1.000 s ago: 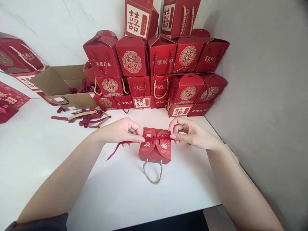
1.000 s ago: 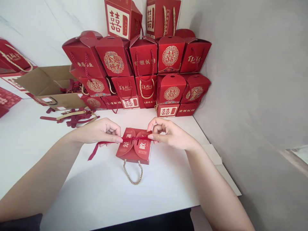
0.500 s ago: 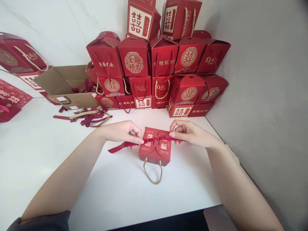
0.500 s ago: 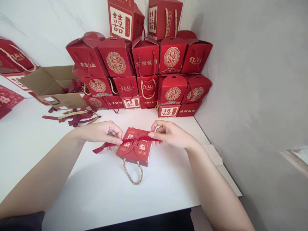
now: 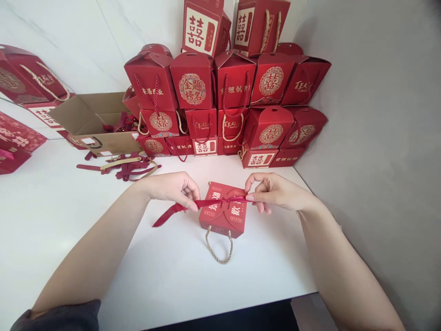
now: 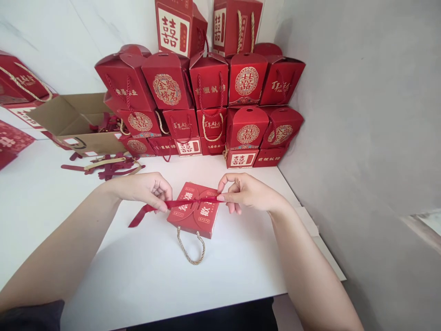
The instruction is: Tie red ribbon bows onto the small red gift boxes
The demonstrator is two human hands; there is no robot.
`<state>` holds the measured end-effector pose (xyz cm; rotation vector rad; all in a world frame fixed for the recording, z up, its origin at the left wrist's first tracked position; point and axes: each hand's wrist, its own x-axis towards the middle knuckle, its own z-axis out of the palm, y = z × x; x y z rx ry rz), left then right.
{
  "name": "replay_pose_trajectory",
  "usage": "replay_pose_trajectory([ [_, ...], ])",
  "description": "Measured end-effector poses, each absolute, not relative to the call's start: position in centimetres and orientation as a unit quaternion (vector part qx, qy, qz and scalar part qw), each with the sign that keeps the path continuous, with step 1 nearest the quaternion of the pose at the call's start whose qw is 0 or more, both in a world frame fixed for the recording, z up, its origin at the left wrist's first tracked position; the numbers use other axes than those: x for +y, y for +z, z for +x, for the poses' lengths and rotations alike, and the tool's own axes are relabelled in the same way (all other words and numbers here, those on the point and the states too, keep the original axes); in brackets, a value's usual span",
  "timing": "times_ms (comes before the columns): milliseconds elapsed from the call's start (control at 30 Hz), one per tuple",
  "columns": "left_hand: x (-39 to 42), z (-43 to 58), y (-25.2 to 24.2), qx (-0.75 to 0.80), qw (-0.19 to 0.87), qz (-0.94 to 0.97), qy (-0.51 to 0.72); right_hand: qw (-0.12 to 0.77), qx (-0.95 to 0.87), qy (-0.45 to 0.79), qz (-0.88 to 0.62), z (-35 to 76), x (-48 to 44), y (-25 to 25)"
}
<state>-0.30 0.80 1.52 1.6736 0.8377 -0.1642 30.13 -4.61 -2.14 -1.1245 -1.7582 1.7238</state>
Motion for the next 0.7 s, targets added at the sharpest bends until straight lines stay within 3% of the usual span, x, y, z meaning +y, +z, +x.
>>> replay_pose_trajectory([
  [167, 0.8, -0.7, 2.0, 0.347, 0.631, 0.689, -0.085, 0.172, -0.614, 0.662, -0.394, 30.9, -4.4, -1.9],
  [433, -0.1, 1.0, 1.8, 0.270, 0.622, 0.725, 0.118, 0.231, -0.596, 0.661, -0.393, 30.2, -4.2, -2.3],
  [700, -0.7, 2.3, 0.1, 0.301, 0.674, 0.657, 0.154, 0.215, -0.631, 0.643, -0.377, 29.5, -3.8, -2.8],
])
